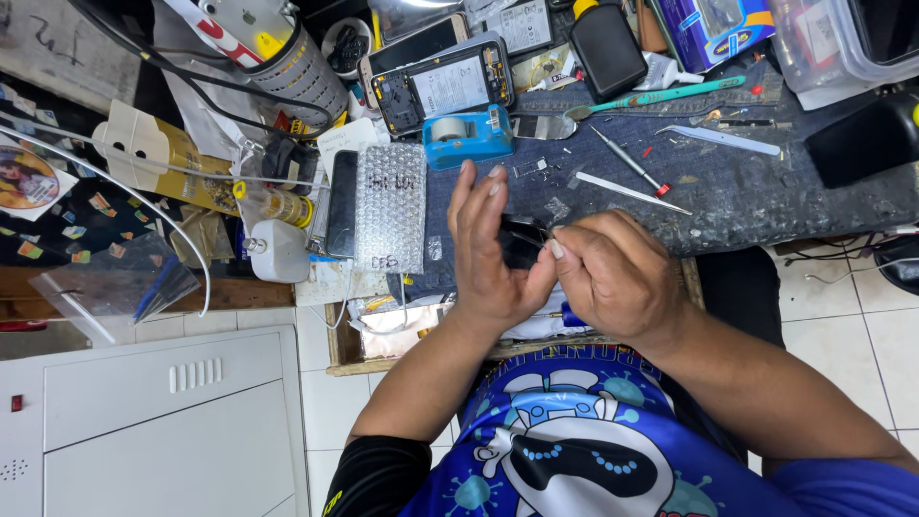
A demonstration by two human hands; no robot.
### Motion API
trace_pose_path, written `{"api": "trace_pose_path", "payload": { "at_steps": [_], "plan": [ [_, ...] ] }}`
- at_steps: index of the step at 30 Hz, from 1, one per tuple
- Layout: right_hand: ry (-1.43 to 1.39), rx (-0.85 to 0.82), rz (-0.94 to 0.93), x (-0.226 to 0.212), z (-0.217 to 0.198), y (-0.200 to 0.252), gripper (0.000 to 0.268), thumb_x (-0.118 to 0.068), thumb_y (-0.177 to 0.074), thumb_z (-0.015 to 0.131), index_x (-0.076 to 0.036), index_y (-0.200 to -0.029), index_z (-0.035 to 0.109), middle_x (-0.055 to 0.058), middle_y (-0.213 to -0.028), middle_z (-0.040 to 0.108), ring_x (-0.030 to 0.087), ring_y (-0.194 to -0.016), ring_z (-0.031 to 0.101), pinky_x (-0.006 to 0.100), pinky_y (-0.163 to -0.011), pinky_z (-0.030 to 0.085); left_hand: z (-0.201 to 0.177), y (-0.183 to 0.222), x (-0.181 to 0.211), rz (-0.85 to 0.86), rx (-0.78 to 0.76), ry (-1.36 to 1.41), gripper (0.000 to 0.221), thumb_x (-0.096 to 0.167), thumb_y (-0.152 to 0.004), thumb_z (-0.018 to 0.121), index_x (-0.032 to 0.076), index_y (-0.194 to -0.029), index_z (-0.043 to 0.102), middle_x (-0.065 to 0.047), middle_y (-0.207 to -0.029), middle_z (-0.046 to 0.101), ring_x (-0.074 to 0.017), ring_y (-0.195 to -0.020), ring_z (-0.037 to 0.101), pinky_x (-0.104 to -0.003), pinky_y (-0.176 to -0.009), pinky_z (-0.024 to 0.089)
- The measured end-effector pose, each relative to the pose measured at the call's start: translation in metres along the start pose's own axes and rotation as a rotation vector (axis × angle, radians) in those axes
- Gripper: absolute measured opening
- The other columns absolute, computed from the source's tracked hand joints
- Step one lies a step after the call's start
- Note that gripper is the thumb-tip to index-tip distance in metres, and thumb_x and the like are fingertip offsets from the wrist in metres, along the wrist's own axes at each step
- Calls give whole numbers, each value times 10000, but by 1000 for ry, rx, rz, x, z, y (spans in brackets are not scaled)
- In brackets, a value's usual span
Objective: The person disassembles a mobile phone by removing screws with a screwdriver and prying the casing apart with a tool. They then manipulate internal components and small parts using tweezers and their hands.
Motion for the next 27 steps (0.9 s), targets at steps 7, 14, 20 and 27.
{"api": "trace_pose_path", "payload": {
  "at_steps": [7, 14, 20, 27],
  "plan": [
    [-5, -40, 8, -1, -4, -1, 161, 53, -919, 718, 62, -1062, 644, 175, -944, 684, 305, -811, 684, 389, -712, 558, 5, 9, 2, 15, 14, -74, 843, 149, -937, 769, 38, -1590, 248, -200, -1549, 416, -449, -1506, 381, -611, -1275, 266],
    [172, -149, -290, 5, -13, -15, 216, 26, -874, 748, 103, -1063, 675, 183, -958, 674, 285, -795, 641, 372, -695, 541, -2, 8, 3, 12, -2, -83, 828, 134, -923, 752, 16, -1579, 262, -205, -1520, 430, -442, -1486, 392, -627, -1280, 246],
    [266, -184, -383, 4, -19, -21, 232, -49, -876, 732, 84, -1062, 695, 160, -966, 683, 257, -802, 644, 361, -691, 530, -1, 9, 2, 21, -3, -53, 857, 143, -931, 761, 22, -1596, 233, -196, -1539, 422, -376, -1479, 429, -649, -1303, 217],
    [153, -176, -233, 3, -22, -15, 211, -16, -871, 743, 69, -1059, 697, 156, -978, 686, 270, -812, 658, 368, -709, 539, 7, 15, -2, -4, 45, 17, 963, 156, -903, 771, 80, -1644, 160, -223, -1679, 220, -455, -1572, 255, -612, -1295, 221]
  ]
}}
Point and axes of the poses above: each hand's wrist, its own y-axis away from the middle knuckle, its own z-axis out of the palm, x = y × z, the point moved 1 cm from there along -y, towards the middle knuckle
